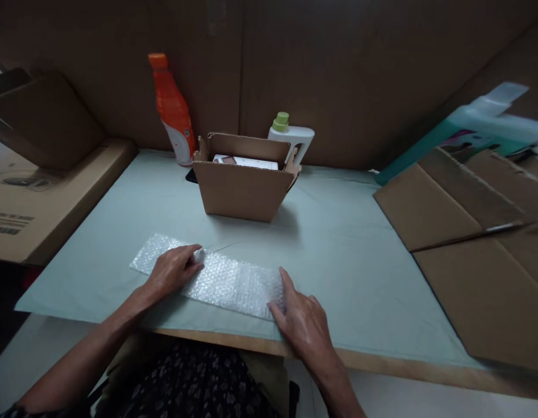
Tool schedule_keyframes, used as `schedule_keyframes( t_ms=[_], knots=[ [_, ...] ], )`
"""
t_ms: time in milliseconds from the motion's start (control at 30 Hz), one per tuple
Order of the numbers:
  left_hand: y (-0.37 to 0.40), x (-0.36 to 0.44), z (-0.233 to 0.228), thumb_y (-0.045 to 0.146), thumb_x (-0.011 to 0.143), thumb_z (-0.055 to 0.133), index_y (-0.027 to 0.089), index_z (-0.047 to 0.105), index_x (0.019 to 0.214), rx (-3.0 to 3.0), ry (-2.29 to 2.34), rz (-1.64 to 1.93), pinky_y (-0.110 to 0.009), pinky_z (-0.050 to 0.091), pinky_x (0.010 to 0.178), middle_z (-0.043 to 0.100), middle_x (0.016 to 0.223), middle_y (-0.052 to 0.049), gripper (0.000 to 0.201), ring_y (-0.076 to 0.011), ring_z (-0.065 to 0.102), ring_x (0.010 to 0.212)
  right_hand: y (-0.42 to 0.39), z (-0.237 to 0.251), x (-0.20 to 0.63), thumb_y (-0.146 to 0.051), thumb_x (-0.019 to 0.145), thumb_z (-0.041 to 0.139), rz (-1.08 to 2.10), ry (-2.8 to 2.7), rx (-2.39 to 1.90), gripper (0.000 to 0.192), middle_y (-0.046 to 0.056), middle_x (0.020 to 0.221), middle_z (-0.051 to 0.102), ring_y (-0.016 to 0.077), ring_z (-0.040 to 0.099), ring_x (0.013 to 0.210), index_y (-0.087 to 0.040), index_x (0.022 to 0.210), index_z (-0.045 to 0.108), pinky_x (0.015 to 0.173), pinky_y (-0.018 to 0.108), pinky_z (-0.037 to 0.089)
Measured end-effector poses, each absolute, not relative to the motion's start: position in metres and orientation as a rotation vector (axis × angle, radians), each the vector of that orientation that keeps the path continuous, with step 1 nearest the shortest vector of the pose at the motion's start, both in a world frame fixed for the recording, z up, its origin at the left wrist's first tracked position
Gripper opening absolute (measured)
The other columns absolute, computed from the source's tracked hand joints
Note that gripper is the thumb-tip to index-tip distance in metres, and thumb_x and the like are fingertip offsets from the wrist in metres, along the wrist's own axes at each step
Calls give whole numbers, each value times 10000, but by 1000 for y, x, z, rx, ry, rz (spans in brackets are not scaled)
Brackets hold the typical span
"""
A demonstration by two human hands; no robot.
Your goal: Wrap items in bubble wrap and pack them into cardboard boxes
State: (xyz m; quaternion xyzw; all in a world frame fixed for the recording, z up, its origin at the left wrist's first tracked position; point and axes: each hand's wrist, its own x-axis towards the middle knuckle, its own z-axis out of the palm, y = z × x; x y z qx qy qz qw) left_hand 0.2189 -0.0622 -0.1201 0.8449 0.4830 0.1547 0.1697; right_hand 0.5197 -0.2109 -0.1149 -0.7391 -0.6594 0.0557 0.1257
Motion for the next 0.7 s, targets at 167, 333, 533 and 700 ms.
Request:
schedule_keyframes(
  t_ms=[167, 333, 533, 700],
  knots=[
    [-49, 175, -114, 426, 912, 589, 196, 668, 1152, 2452, 1508, 652, -444, 503, 925, 678, 1133, -142, 341, -305, 629, 1047, -189, -102, 535, -493, 912, 550, 84, -1933, -2074, 592, 75, 953, 744, 271, 683, 790, -197, 1422, 492, 735, 394, 469],
    [-48, 151, -106, 411, 915, 565, 192, 693, 1096, 2384, 1491, 714, -434, 502, 921, 693, 1082, -123, 312, -292, 626, 1040, -166, -112, 522, -372, 922, 571, 126, -2148, -1929, 350, 103, 1090, 744, 293, 671, 971, -213, 1224, 649, 811, 405, 459],
    [-66, 207, -112, 373, 867, 648, 184, 706, 839, 2449, 1410, 426, -411, 477, 814, 669, 844, -96, 199, -271, 601, 863, -167, -126, 517, -351, 952, 554, 66, -2077, -1888, 259, 90, 1044, 749, 277, 683, 934, -210, 1124, 687, 795, 408, 481],
    [-63, 228, -112, 220, 885, 596, 198, 684, 837, 2412, 1408, 332, -371, 455, 796, 661, 841, -67, 103, -243, 603, 863, -171, -130, 518, -354, 1011, 478, -59, -1958, -1738, 266, 88, 1081, 746, 234, 707, 957, -201, 1025, 695, 792, 367, 510]
  ],
)
